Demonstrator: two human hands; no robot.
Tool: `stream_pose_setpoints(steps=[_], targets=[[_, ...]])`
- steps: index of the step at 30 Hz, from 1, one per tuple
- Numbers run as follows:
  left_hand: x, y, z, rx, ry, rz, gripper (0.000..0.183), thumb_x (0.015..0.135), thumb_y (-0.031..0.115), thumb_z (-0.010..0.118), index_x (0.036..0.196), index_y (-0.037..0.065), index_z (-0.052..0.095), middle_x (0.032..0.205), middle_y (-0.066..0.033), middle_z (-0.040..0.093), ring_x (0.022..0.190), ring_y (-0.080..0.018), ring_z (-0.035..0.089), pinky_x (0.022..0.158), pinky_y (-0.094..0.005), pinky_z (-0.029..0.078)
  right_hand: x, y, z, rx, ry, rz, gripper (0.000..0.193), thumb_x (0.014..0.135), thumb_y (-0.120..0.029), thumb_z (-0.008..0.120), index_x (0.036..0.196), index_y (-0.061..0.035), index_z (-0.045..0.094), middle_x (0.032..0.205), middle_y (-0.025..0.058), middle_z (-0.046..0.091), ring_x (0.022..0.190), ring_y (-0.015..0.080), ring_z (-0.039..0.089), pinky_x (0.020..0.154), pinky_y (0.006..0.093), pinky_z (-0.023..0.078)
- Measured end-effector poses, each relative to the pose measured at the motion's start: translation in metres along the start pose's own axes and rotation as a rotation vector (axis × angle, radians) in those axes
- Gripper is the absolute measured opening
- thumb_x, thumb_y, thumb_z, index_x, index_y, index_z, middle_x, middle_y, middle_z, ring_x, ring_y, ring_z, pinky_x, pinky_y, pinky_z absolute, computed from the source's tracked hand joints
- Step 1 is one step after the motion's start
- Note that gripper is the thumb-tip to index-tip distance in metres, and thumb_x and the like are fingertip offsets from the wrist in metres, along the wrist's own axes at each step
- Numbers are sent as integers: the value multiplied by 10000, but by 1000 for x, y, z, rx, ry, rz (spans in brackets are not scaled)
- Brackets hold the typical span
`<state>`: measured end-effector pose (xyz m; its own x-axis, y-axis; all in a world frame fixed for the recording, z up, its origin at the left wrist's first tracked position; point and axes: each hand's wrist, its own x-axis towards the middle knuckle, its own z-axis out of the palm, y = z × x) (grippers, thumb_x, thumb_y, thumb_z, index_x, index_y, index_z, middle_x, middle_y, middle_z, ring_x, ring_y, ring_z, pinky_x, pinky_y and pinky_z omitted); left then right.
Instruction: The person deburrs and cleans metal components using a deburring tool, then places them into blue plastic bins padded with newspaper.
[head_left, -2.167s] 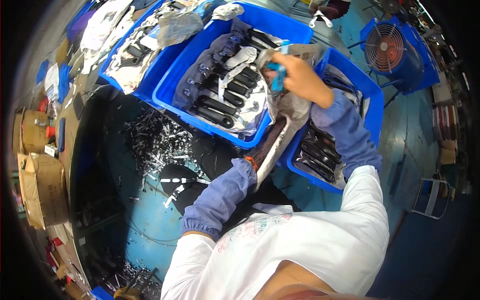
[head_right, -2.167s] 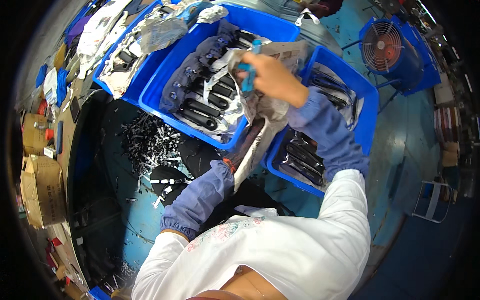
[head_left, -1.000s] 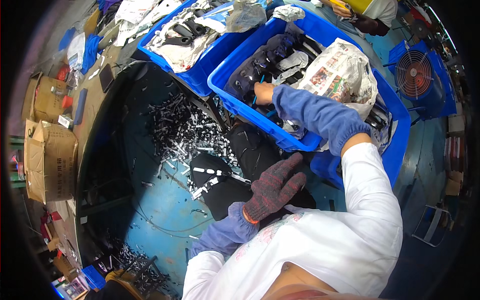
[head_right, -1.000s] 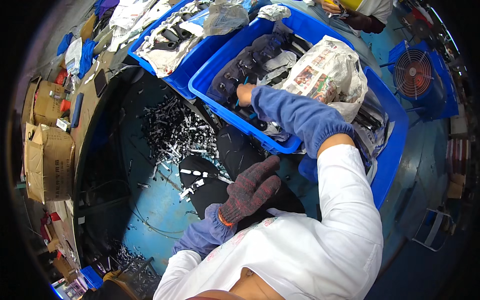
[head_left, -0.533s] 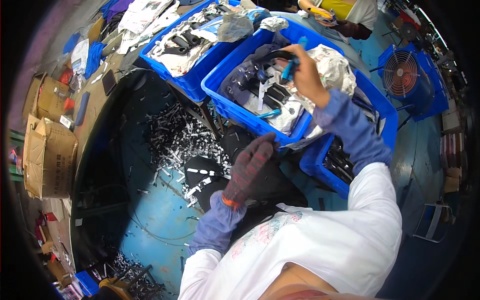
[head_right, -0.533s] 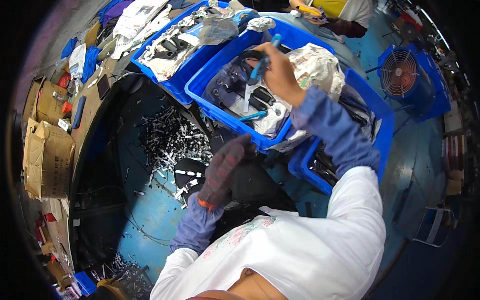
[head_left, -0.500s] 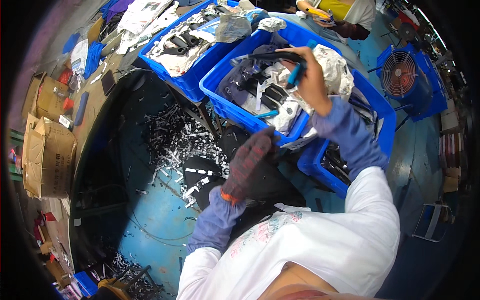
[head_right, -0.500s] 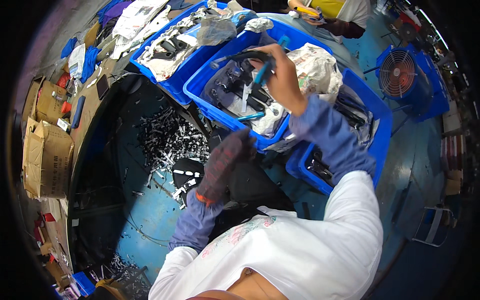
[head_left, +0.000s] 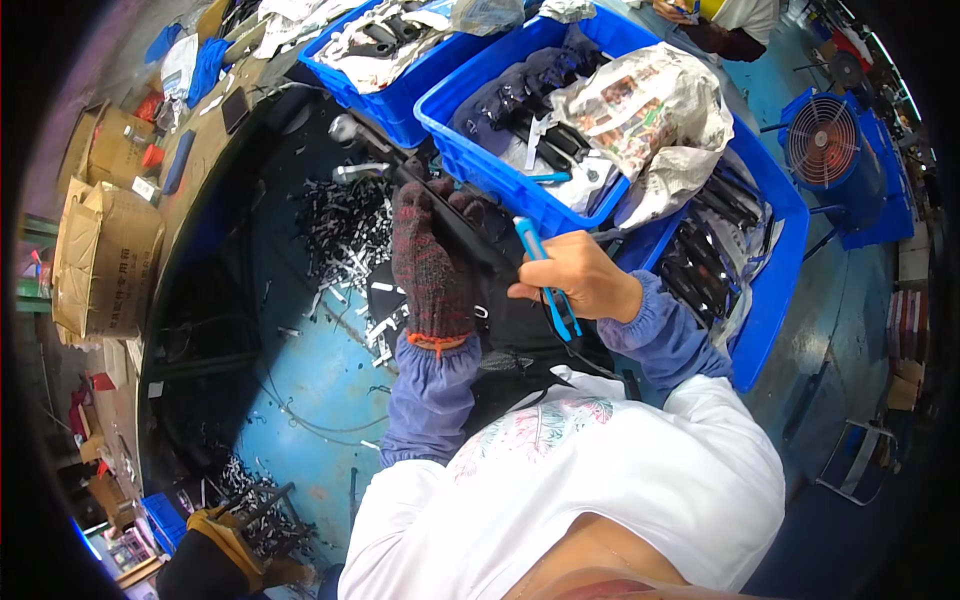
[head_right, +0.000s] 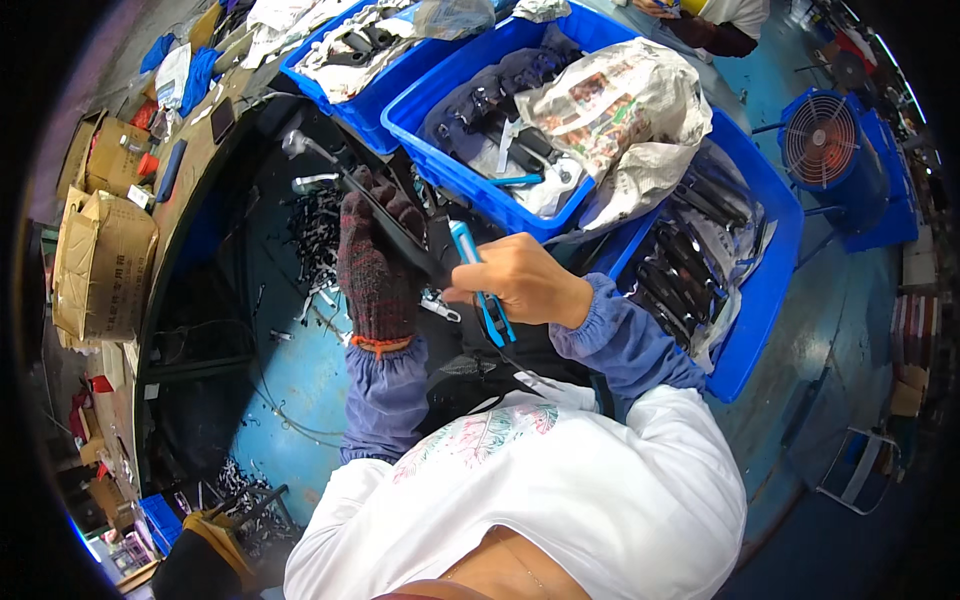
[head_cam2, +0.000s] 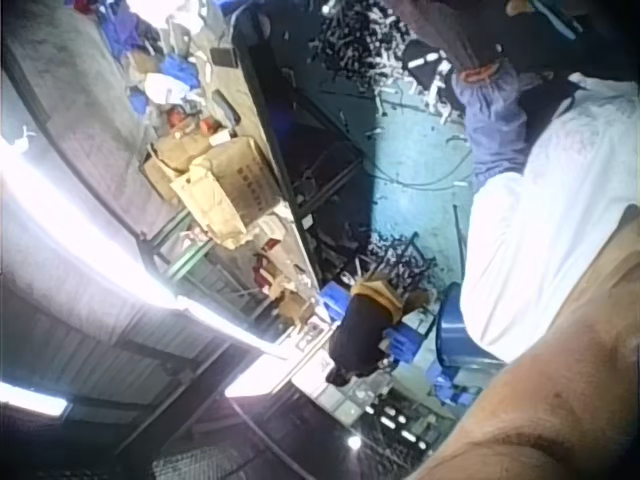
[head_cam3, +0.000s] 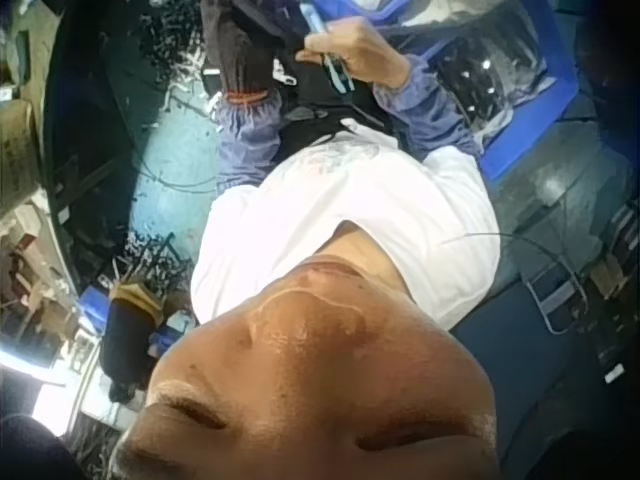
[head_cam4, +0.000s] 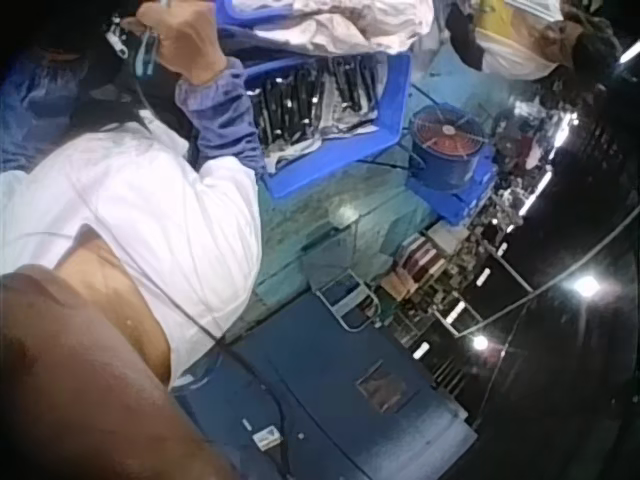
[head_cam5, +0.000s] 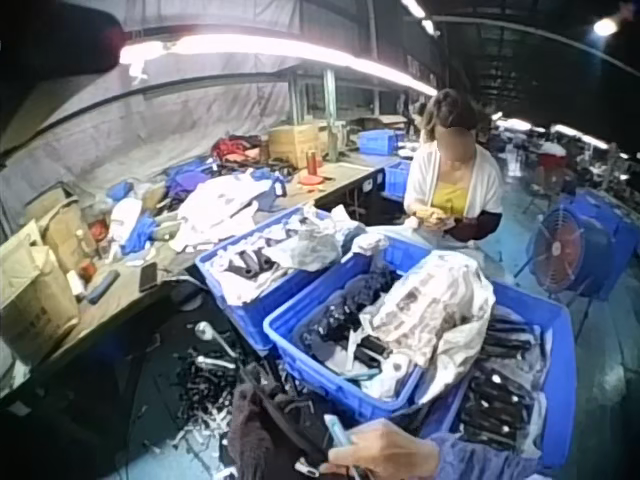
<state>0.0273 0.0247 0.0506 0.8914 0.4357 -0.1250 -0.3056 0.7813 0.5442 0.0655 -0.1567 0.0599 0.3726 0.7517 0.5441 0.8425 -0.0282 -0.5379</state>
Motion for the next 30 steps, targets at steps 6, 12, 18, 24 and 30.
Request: stream_pose_setpoints(steps=[6, 12, 18, 24, 30], targets=[[-42, 4, -23, 372, -121, -166, 520, 929, 237, 643, 1355, 23, 435, 1003, -72, 615, 864, -159, 621, 760, -315, 547, 21, 4, -7, 737, 581, 504, 290, 1029, -205, 452, 933, -1, 633, 912, 141, 700, 481, 150, 612, 461, 237, 490], [-67, 6, -72, 621, 50, -434, 461, 887, 260, 678, 1237, -2, 529, 976, -44, 606, 806, -136, 602, 702, -288, 536, -3, 65, -132, 1016, 1268, -82, 350, 971, -373, 520, 897, -38, 587, 797, 73, 608, 821, 247, 613, 1028, 475, 466], [-37, 31, -135, 131, 268, -182, 199, 974, 181, 479, 1030, -1, 535, 914, -166, 603, 830, -301, 602, 780, -447, 537, -10, 13, -51, 380, 126, 647, 411, 873, -50, 632, 1269, 3, 538, 1163, 213, 648, 795, 286, 705, 808, 397, 557], [-23, 56, -83, 137, 198, -106, 267, 965, 180, 525, 1122, -36, 526, 1011, -226, 618, 913, -355, 632, 830, -486, 545, -13, 30, 36, 428, -70, 699, 453, 884, -240, 698, 1261, -48, 537, 1176, 191, 639, 836, 243, 667, 803, 346, 501], [-38, 54, -30, 257, 79, -204, 354, 917, 167, 645, 1199, 7, 503, 1000, -168, 631, 820, -275, 679, 719, -373, 596, 22, 15, 19, 185, 175, 284, 223, 946, -220, 633, 1030, -24, 700, 943, 89, 688, 804, 137, 647, 704, 227, 490]])
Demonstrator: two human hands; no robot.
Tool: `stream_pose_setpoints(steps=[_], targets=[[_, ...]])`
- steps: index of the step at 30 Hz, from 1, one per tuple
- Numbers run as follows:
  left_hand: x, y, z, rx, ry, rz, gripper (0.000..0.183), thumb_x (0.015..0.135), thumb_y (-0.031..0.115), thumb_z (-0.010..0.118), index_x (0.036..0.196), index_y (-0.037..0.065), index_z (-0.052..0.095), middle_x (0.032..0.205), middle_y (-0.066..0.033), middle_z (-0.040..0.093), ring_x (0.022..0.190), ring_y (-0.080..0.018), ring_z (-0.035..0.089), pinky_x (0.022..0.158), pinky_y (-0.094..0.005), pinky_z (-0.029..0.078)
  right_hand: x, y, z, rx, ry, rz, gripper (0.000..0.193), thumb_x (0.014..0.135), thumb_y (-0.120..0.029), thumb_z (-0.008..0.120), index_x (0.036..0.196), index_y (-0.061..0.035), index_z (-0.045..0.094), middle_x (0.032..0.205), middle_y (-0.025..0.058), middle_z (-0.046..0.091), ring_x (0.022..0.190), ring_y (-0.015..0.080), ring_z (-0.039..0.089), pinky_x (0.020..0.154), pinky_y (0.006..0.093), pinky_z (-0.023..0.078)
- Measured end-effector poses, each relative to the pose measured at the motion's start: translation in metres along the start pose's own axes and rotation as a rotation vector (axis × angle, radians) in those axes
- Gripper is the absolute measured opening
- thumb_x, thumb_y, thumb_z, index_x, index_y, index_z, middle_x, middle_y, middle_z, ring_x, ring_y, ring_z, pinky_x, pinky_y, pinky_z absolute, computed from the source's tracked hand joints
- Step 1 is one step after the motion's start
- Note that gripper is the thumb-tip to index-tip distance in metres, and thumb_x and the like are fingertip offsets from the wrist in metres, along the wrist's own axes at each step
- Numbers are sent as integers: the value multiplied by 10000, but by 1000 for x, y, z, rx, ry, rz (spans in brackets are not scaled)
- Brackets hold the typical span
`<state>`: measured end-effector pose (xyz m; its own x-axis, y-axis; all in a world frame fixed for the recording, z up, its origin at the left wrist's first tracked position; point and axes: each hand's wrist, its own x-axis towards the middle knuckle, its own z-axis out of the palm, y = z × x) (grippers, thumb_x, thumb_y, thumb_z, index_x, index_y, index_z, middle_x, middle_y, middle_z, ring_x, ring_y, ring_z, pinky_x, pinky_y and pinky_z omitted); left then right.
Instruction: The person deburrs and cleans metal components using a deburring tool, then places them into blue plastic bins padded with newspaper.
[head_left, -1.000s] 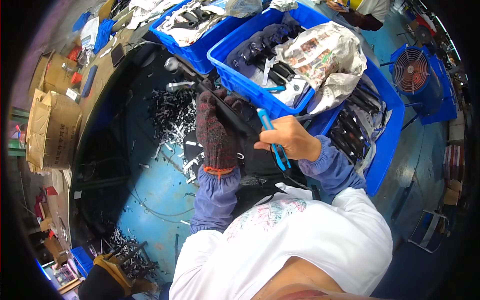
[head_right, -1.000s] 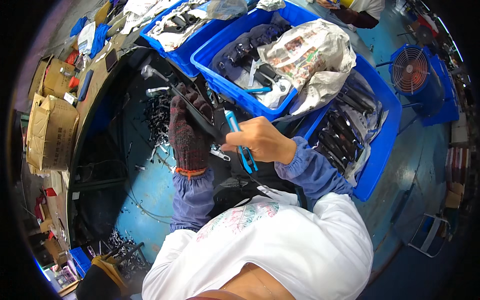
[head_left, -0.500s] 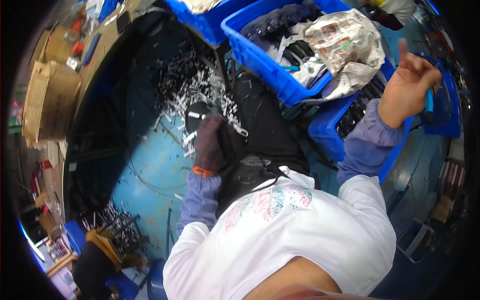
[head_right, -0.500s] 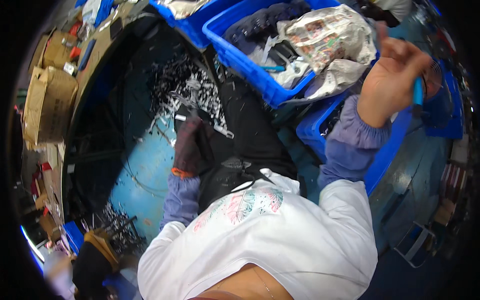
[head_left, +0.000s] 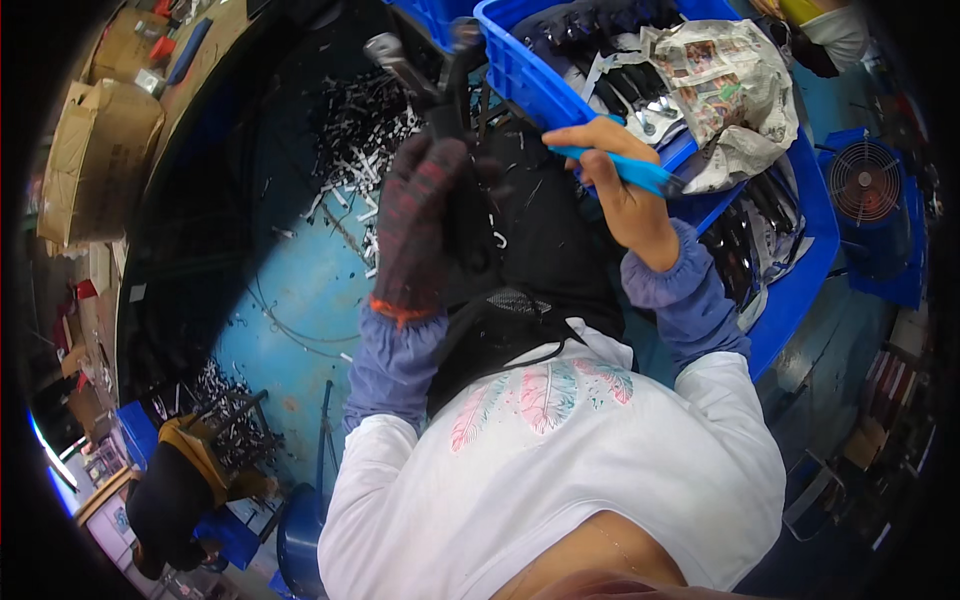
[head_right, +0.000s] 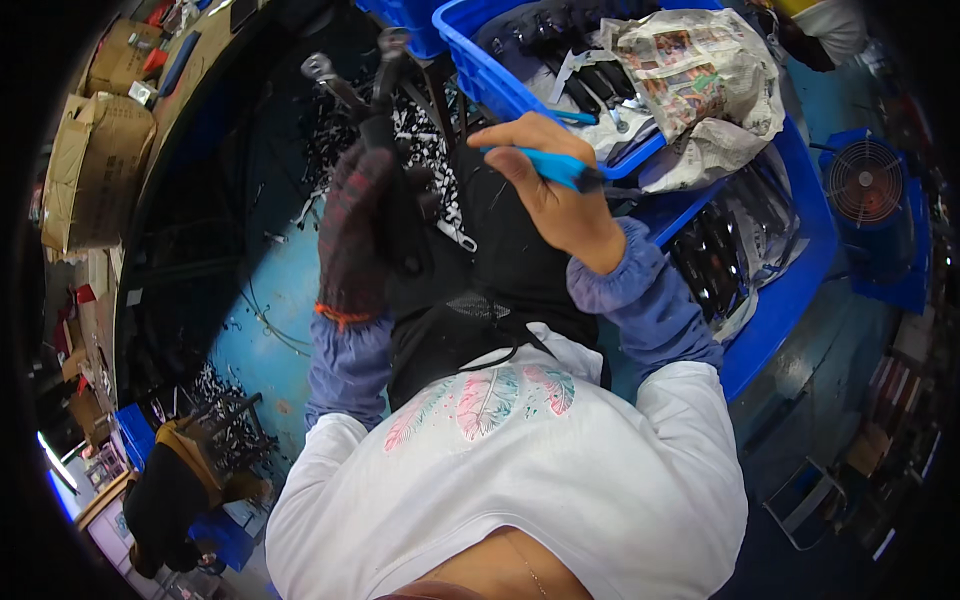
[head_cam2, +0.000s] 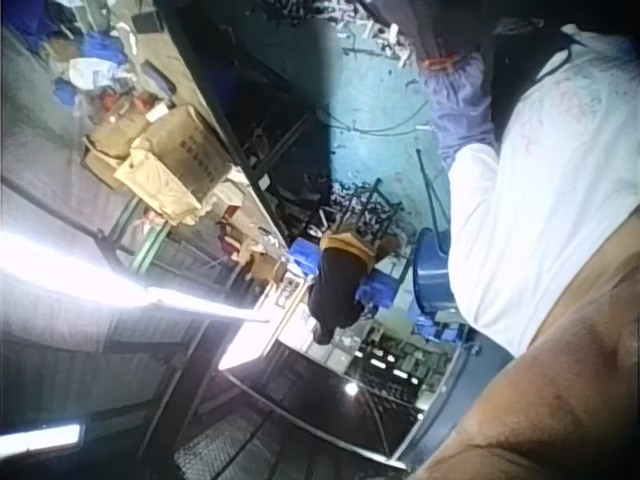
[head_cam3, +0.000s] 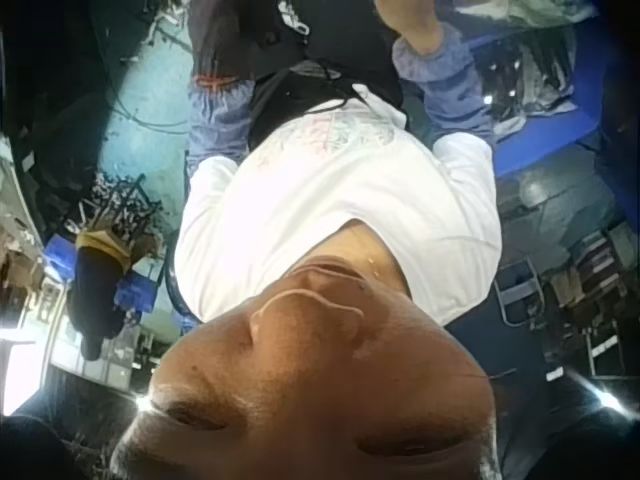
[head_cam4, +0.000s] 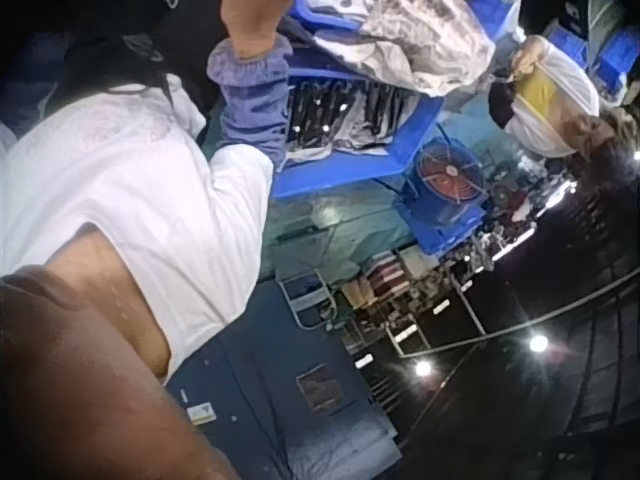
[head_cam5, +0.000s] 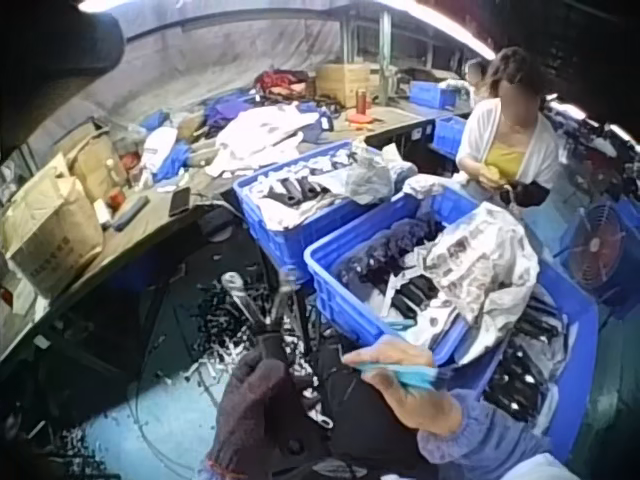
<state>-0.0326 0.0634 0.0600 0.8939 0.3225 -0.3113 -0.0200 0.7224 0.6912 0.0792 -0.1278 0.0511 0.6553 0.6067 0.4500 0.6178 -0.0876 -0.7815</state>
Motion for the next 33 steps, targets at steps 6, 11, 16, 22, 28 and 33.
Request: stream_pose_setpoints(steps=[6, 11, 16, 22, 28, 33], targets=[[-17, -16, 26, 259, -116, 107, 498, 828, 55, 727, 1280, -20, 531, 1043, -96, 648, 801, -130, 611, 695, -261, 500, 4, -39, 8, 425, 231, 130, 198, 836, -68, 746, 1011, 6, 691, 965, 82, 691, 846, 148, 656, 745, 245, 506], [-20, -22, 31, 164, -162, 133, 488, 830, 7, 721, 1277, -21, 529, 1046, -102, 647, 826, -142, 626, 686, -263, 511, 5, -49, 5, 633, 132, 282, 176, 841, -68, 741, 994, 9, 701, 995, 101, 694, 877, 165, 669, 762, 256, 519], [-20, -27, 33, 185, -125, 170, 496, 828, -17, 723, 1286, 24, 536, 1046, -94, 644, 814, -154, 644, 688, -269, 534, 6, -39, 4, 455, 158, 175, 210, 849, -59, 731, 1033, 30, 681, 977, 114, 703, 871, 176, 692, 765, 252, 540], [-16, -36, 27, 467, -143, 459, 453, 819, -47, 691, 1250, 3, 563, 1111, -151, 647, 950, -215, 653, 789, -330, 549, 3, -46, 5, 767, 208, 298, 204, 869, -18, 698, 1042, 75, 644, 966, 151, 699, 877, 198, 701, 804, 272, 569], [-7, -40, 15, 740, -198, 731, 480, 793, -25, 740, 1243, 17, 576, 1171, -87, 564, 972, -160, 608, 799, -275, 521, 0, -27, 8, 901, 245, 418, 254, 878, -104, 707, 1056, 64, 640, 968, 140, 688, 825, 201, 695, 776, 310, 589], [-20, -17, 26, 331, -222, 63, 449, 816, 21, 727, 1237, 4, 575, 1130, -81, 574, 881, -155, 623, 739, -269, 511, 2, -23, -4, 1073, 166, 622, 221, 870, -99, 716, 1045, 29, 674, 942, 113, 693, 837, 195, 698, 809, 302, 575]])
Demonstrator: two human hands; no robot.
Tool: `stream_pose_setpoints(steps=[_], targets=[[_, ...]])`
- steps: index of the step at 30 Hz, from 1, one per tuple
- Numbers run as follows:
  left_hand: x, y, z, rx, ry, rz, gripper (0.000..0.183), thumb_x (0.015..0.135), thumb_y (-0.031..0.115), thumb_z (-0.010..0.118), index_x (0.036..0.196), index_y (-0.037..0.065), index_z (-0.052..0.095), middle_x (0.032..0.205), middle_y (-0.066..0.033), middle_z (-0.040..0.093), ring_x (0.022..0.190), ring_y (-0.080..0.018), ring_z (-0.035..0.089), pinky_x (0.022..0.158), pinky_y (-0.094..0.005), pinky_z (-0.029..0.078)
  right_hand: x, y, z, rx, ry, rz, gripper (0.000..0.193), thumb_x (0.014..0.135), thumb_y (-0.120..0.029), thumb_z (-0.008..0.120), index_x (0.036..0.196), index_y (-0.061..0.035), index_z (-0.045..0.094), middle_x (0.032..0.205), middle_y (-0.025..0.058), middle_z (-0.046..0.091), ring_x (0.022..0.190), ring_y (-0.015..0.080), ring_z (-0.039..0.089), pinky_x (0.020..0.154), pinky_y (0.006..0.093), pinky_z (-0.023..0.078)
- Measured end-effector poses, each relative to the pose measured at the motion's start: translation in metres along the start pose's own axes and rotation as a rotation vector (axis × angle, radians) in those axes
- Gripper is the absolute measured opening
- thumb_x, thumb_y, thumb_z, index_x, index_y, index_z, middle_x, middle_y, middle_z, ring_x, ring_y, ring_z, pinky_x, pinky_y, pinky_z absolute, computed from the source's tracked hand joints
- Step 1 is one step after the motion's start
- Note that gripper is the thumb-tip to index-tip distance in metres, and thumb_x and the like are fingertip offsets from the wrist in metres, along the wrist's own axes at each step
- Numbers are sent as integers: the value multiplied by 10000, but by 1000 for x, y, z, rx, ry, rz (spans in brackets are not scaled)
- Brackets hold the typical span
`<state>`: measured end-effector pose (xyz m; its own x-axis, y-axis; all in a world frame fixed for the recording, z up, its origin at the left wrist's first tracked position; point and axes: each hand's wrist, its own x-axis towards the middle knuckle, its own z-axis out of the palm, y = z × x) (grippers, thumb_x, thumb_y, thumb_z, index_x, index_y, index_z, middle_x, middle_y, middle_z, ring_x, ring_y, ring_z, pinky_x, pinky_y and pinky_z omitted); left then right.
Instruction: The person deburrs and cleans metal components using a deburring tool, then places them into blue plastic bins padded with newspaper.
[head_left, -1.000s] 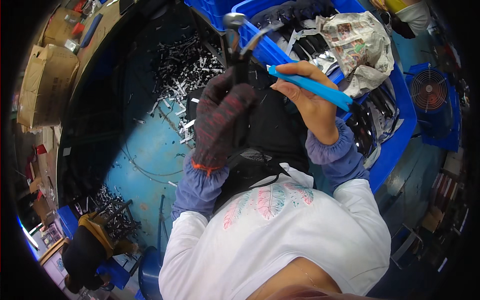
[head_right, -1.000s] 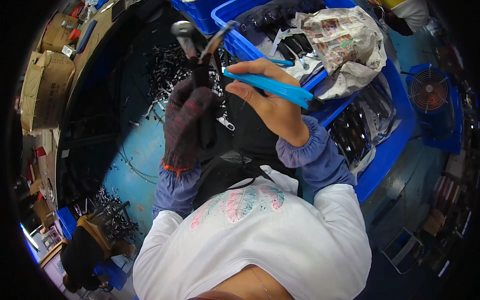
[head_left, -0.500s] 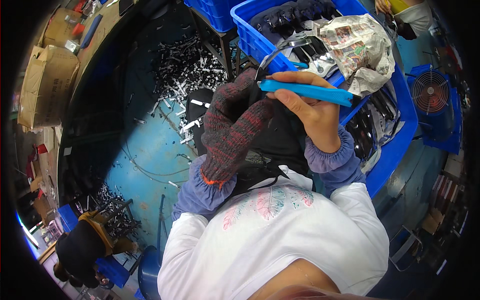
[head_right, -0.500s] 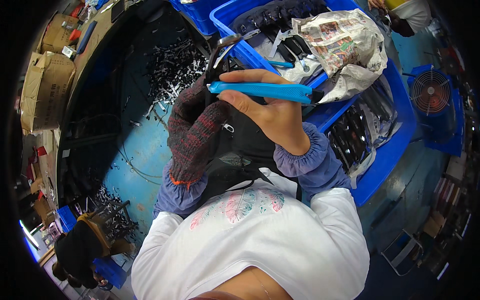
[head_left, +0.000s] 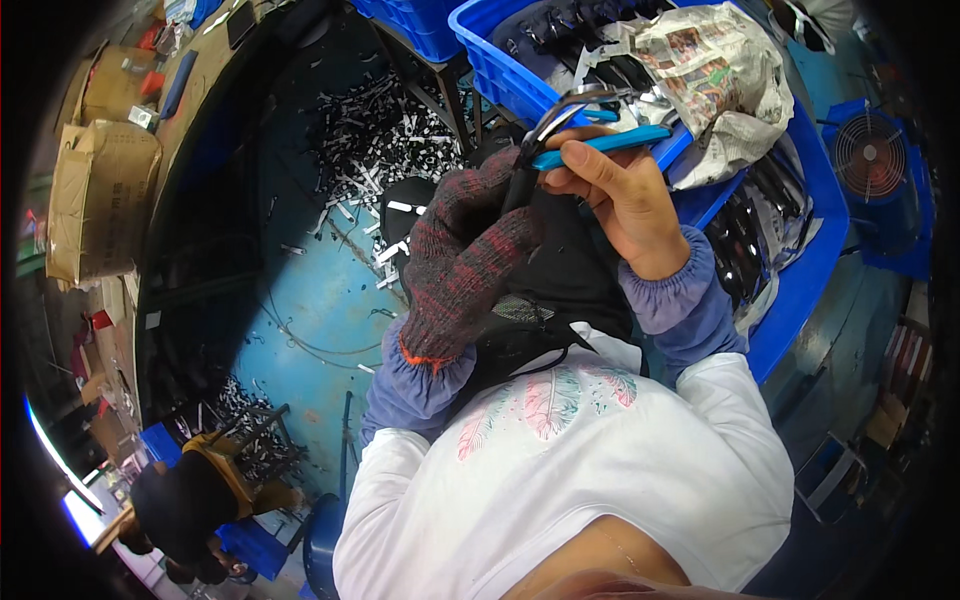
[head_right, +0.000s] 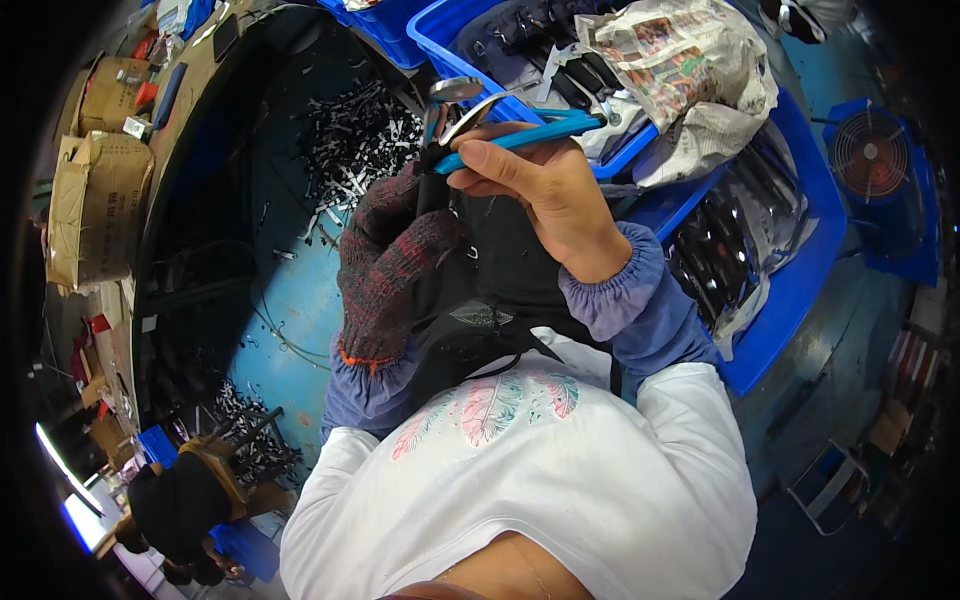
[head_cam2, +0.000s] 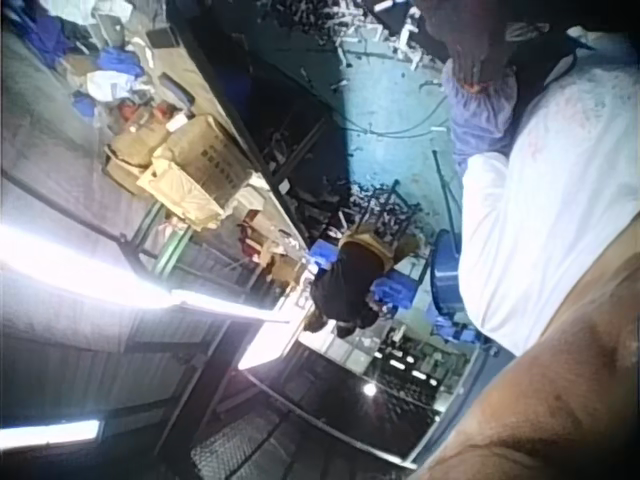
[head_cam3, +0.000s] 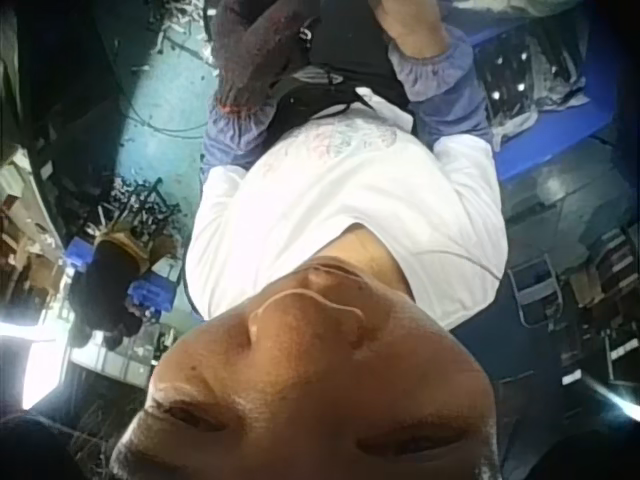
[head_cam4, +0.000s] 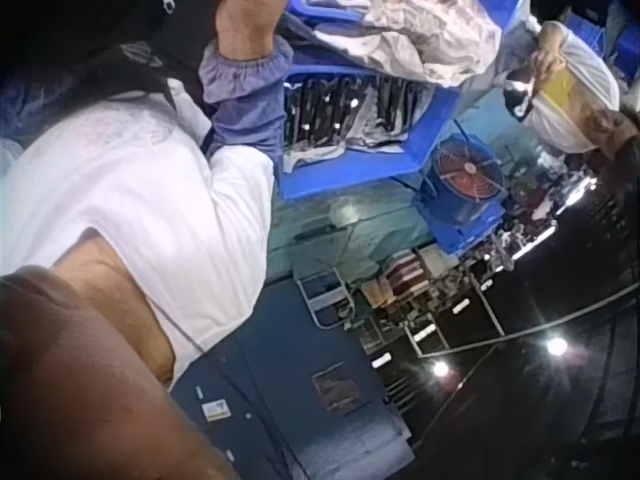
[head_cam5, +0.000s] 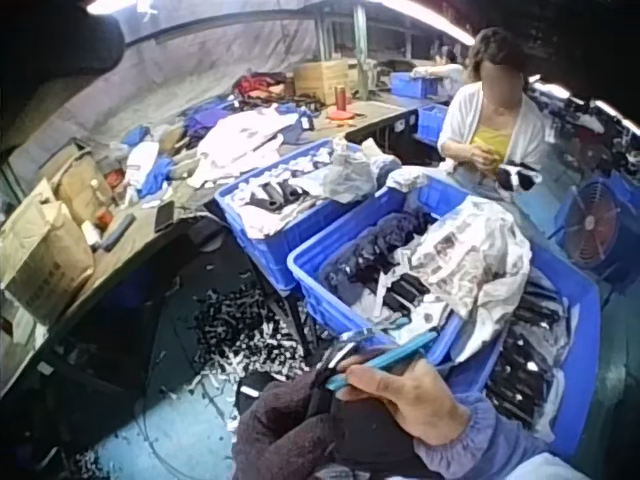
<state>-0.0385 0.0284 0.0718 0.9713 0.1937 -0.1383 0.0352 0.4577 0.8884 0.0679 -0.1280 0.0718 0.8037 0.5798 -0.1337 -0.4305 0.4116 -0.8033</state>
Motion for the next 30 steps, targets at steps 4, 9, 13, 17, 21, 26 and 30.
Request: stream_pose_setpoints(steps=[4, 9, 13, 17, 21, 26, 30], targets=[[-1, 0, 4, -4, 31, -17, 461, 820, 36, 717, 1254, -6, 566, 1129, -90, 575, 820, -142, 620, 695, -277, 499, -2, -1, 4, -172, -36, -133, 195, 903, -127, 681, 1040, 11, 678, 950, 116, 698, 847, 212, 708, 769, 297, 588], [5, -24, -11, 127, -49, 329, 451, 795, 2, 709, 1231, -2, 595, 1172, -112, 584, 929, -165, 603, 739, -278, 500, 1, 6, 0, 39, -6, -3, 193, 919, -137, 659, 1048, 7, 665, 934, 125, 704, 837, 239, 715, 754, 306, 596], [8, -35, -2, 283, -22, 734, 473, 824, 102, 714, 1270, 26, 575, 1226, -139, 572, 980, -262, 637, 792, -370, 562, 13, 36, -19, 121, 41, 155, 236, 920, -197, 668, 1059, -7, 657, 975, 126, 703, 901, 237, 702, 763, 324, 583], [0, -6, 15, -126, -81, 321, 614, 982, 377, 531, 1473, 87, 304, 1180, -137, 616, 835, -252, 646, 608, -344, 557, 12, 23, -2, 29, 91, -79, 241, 884, -131, 710, 1068, 12, 650, 964, 104, 697, 919, 179, 681, 795, 279, 560], [-6, -6, 18, -362, 134, -149, 496, 970, 500, 484, 1262, 101, 519, 954, -72, 637, 708, -186, 637, 554, -300, 535, 5, 13, 19, -337, -10, -534, 235, 831, -58, 754, 1034, 14, 661, 951, 72, 689, 860, 120, 662, 759, 225, 527], [-9, -4, 18, -524, 38, -242, 518, 946, 559, 489, 1195, 110, 560, 895, -62, 648, 686, -202, 644, 572, -328, 564, -2, 9, 20, -449, 1, -549, 183, 828, -61, 755, 976, 5, 670, 950, 70, 678, 840, 117, 651, 742, 231, 514], [-8, -4, 21, -478, 50, -236, 506, 957, 537, 486, 1175, 87, 565, 867, -69, 647, 620, -196, 629, 498, -325, 546, -8, 1, 15, -572, -105, -546, 227, 836, 81, 682, 1040, 53, 587, 1041, 164, 664, 978, 190, 662, 876, 288, 542]])
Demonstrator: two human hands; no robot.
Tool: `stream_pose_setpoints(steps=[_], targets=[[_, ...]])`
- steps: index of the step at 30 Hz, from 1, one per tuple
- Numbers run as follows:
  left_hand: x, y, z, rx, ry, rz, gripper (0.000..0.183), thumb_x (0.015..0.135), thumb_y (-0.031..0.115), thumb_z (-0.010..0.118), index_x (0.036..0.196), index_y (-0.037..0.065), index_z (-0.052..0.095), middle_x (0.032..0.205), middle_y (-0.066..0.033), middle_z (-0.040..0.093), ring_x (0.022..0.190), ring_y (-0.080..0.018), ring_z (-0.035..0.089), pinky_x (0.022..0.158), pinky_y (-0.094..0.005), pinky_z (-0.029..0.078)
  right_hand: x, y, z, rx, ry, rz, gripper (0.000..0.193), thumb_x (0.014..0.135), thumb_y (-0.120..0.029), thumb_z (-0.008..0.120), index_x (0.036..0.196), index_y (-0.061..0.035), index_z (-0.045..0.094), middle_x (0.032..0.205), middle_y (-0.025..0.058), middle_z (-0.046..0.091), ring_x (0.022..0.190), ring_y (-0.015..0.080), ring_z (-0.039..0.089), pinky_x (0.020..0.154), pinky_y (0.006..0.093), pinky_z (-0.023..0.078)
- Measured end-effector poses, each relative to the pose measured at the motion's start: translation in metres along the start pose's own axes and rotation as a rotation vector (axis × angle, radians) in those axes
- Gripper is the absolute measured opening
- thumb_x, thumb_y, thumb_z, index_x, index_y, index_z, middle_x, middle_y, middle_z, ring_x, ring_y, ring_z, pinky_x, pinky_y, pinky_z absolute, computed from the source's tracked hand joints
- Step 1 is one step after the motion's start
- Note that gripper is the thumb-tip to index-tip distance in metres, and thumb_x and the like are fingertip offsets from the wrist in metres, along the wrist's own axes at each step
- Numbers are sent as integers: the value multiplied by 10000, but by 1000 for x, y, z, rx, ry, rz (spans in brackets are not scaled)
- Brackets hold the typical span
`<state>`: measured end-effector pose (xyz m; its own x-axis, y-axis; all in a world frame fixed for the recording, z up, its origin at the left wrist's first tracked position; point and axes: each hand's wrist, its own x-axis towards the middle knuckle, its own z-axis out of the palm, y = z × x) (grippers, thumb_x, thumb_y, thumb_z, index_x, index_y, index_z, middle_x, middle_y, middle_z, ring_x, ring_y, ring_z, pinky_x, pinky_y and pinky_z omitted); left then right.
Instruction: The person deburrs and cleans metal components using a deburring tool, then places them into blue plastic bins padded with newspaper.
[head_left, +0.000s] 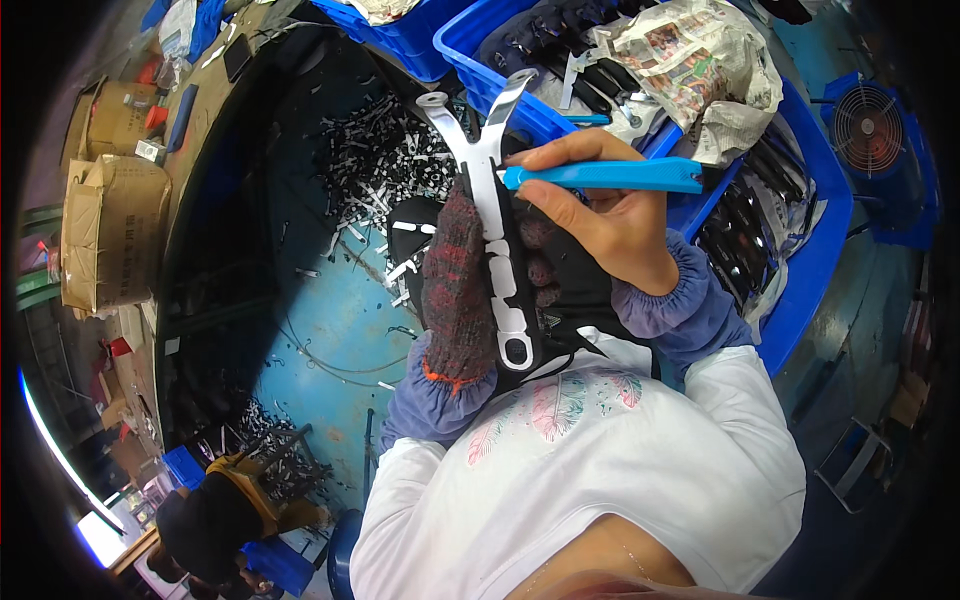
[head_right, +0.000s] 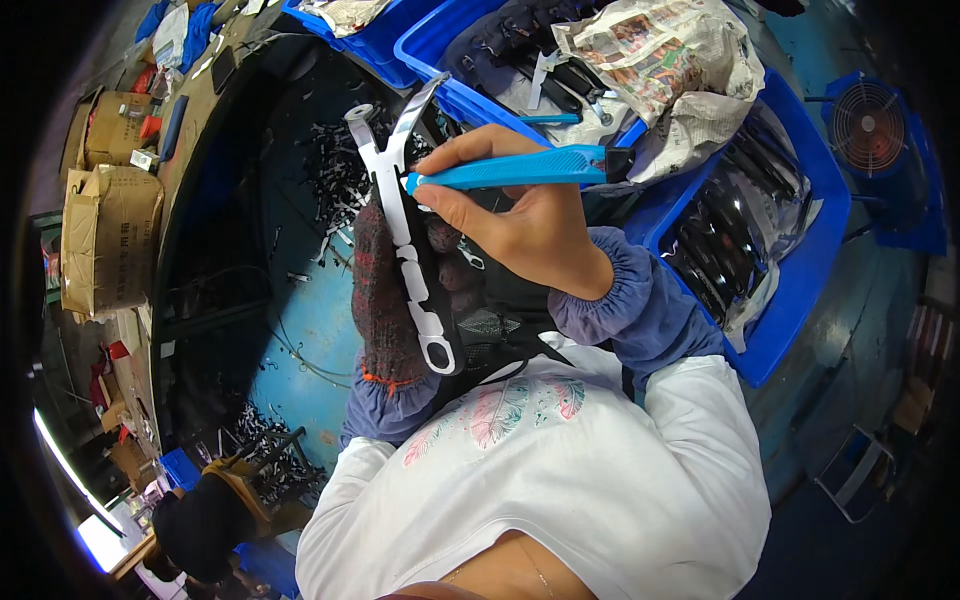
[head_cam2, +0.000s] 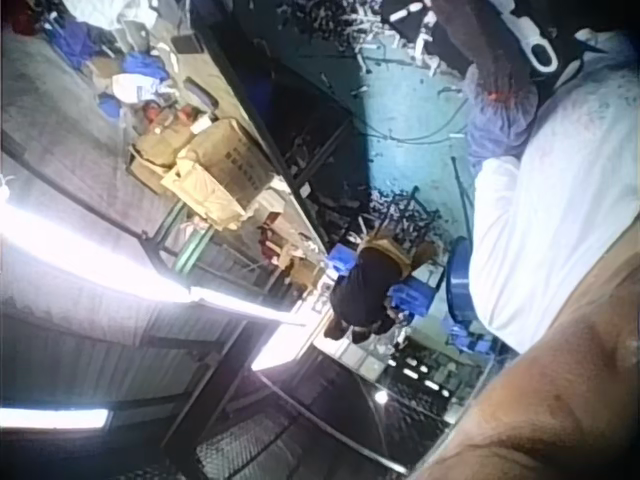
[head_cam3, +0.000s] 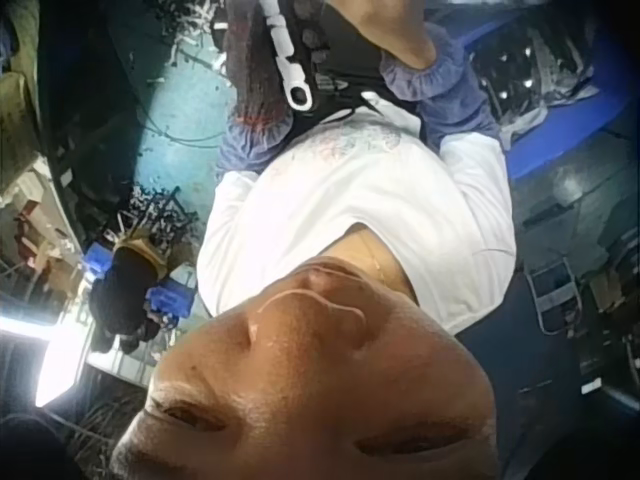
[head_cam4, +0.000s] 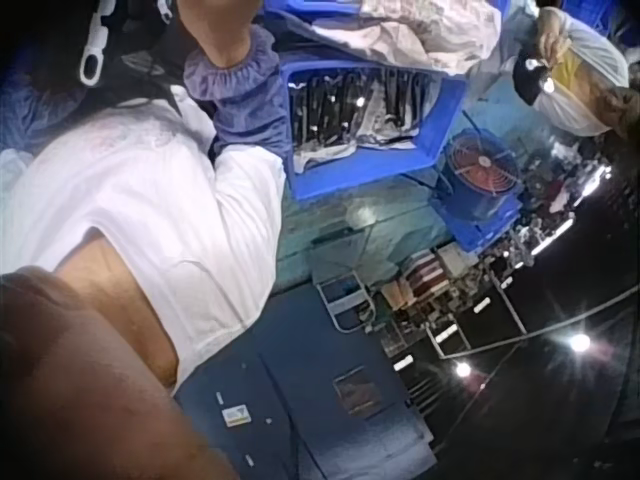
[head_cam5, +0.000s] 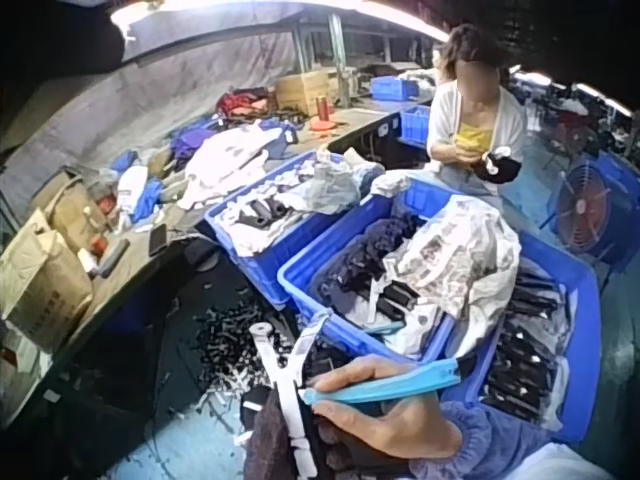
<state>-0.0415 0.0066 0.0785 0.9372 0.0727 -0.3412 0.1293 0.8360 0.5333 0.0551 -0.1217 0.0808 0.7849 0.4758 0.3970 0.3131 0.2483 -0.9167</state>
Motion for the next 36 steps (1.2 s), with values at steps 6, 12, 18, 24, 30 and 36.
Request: stream_pose_setpoints(steps=[6, 12, 18, 24, 30, 36], targets=[[2, -12, -9, 144, 125, 161, 458, 988, 410, 510, 1280, 58, 531, 950, -97, 670, 706, -186, 671, 574, -306, 573, 2, 5, 9, 33, 140, 6, 182, 816, -27, 752, 967, 24, 665, 929, 86, 677, 823, 137, 664, 733, 244, 538], [-1, -15, -11, 251, 97, 192, 455, 1003, 377, 493, 1325, 55, 504, 974, -99, 678, 715, -166, 671, 601, -287, 572, 14, 26, -10, 612, 214, 546, 259, 939, -103, 607, 1155, 28, 549, 940, 135, 677, 913, 259, 702, 807, 355, 591], [8, -8, -2, 223, 240, 177, 454, 973, 497, 486, 1164, 97, 581, 891, -54, 656, 691, -178, 637, 553, -320, 540, 6, 6, -4, 331, -43, 233, 246, 962, -153, 571, 1078, 57, 623, 1063, 177, 667, 973, 227, 663, 873, 342, 539], [11, -20, -11, 144, 207, 220, 448, 967, 476, 514, 1189, 91, 571, 932, -59, 648, 720, -192, 642, 580, -315, 543, 9, -8, 3, 323, 94, 379, 299, 952, -163, 546, 1089, 83, 647, 965, 177, 688, 860, 207, 688, 805, 306, 559], [16, -23, -20, 173, 181, 361, 373, 1003, 355, 499, 1188, 42, 580, 891, -58, 661, 700, -139, 646, 592, -275, 557, 6, -2, 13, 212, 134, 355, 222, 921, -114, 592, 1065, 26, 687, 915, 98, 714, 828, 141, 684, 719, 241, 528], [25, 2, -16, 279, 313, 426, 421, 984, 440, 513, 1159, 64, 589, 857, -47, 650, 699, -123, 601, 584, -268, 488, -25, 7, 23, 43, 20, 281, 175, 853, -79, 656, 1004, -16, 717, 873, 68, 630, 762, 137, 608, 676, 260, 475]])
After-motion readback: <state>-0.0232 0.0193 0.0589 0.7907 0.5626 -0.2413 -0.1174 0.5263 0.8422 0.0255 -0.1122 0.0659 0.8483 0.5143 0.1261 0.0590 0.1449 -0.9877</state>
